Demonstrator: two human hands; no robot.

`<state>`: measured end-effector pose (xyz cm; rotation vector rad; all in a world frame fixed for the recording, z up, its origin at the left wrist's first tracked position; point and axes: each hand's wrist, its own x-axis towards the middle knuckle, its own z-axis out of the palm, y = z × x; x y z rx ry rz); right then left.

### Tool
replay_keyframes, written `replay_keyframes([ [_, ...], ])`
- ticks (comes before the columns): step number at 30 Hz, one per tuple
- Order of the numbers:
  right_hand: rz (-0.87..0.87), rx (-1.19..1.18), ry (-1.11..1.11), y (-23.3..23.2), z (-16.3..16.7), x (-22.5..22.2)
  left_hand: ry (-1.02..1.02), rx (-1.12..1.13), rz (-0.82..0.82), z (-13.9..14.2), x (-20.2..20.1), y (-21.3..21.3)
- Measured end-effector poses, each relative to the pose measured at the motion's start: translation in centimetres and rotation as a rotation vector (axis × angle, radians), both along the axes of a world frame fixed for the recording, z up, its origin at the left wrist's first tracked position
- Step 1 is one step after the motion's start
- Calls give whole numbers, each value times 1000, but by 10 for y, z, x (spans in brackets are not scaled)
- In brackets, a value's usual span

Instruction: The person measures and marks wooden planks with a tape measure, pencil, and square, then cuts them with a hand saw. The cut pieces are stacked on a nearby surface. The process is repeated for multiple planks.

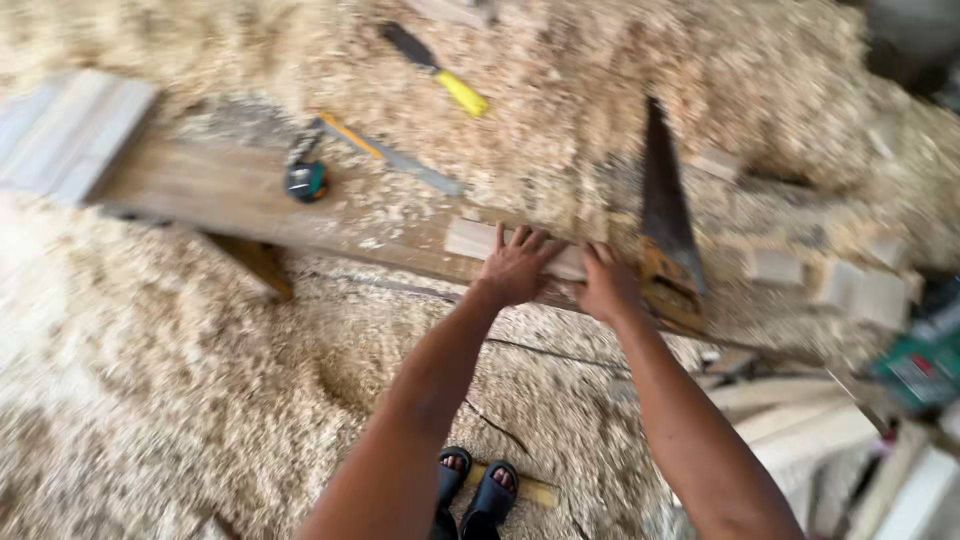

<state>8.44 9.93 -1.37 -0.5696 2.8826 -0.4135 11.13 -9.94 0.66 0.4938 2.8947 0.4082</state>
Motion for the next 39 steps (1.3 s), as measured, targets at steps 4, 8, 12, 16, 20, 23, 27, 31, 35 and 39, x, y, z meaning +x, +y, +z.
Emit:
replay_keyframes([
  [4,48,118,132,-11,1,3,69,-36,41,9,0,-10],
  [8,74,203,140,-31,13,1,37,-56,54,26,8,-15],
  [12,133,188,274,-72,36,1,96,3,131,50,19,-45],
  [16,171,114,261,-134,63,1,192,14,200,68,27,-99],
  [20,265,54,359,-211,81,-3,265,42,273,80,35,-173],
  [23,326,2,399,-278,90,-8,299,15,292,90,42,-242],
  [27,409,-41,419,-361,101,-5,267,-11,357,99,54,-319],
  [31,455,-67,372,-433,109,-3,259,3,430,101,62,-381],
  [35,532,-85,432,-501,110,-5,367,29,510,100,75,-441],
  [39,637,-85,380,-564,108,-11,299,-3,602,100,83,-491],
])
